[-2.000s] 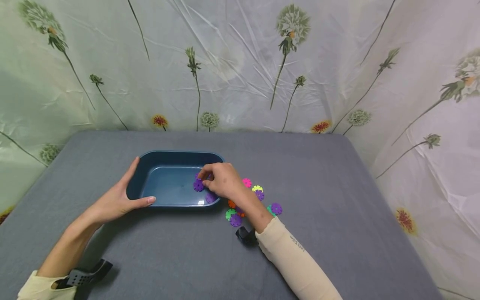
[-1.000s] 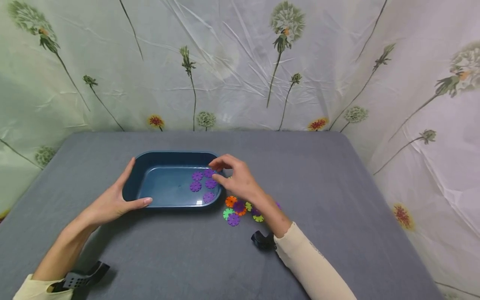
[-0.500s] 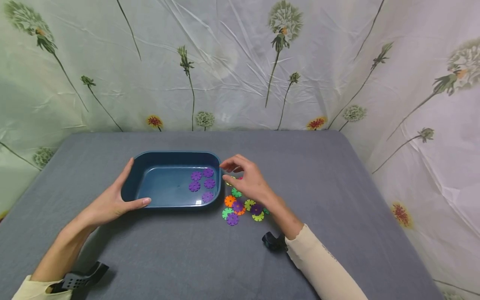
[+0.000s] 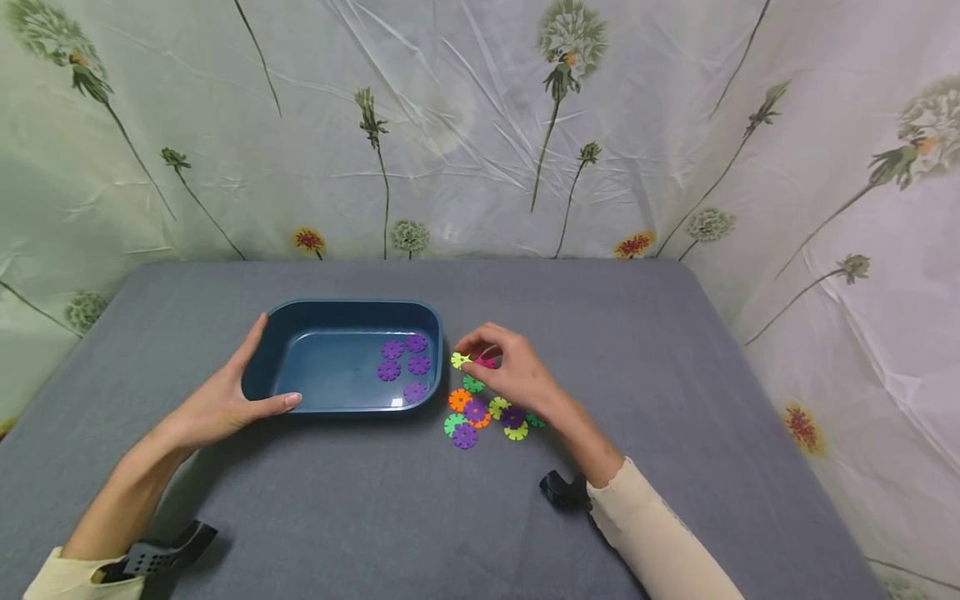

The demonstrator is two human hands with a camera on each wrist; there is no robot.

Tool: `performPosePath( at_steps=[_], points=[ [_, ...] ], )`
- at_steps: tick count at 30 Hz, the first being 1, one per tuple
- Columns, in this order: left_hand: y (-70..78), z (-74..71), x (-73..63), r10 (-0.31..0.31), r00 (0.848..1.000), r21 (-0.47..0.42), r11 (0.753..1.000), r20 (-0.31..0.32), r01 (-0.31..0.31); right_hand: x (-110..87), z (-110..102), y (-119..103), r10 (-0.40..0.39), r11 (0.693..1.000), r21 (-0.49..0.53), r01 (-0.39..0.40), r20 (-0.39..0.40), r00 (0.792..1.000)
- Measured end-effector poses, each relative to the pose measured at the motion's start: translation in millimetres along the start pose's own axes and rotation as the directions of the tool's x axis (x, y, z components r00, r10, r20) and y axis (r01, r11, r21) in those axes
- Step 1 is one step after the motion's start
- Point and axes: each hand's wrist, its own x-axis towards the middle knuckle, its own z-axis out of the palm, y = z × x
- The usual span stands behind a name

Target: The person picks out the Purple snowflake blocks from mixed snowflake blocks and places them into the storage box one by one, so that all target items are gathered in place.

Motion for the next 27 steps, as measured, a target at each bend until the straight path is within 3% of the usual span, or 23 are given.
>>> performPosePath(
  at_steps=[14, 27],
  points=[
    [-0.7, 0.8, -1.5, 0.019, 1.000, -0.016, 1.000, -0.006, -0.019, -8.9, -6.5, 9.1, 0.010, 0.999, -0.046, -0.004, 0.128, 0.992],
    [-1.5, 1.3, -0.8, 0.004, 1.000, -0.009, 1.000, -0.002, -0.004, -15.8, -11.5, 9.5, 0.079, 0.996, -0.060, -0.065, 0.270, 0.960]
  ],
)
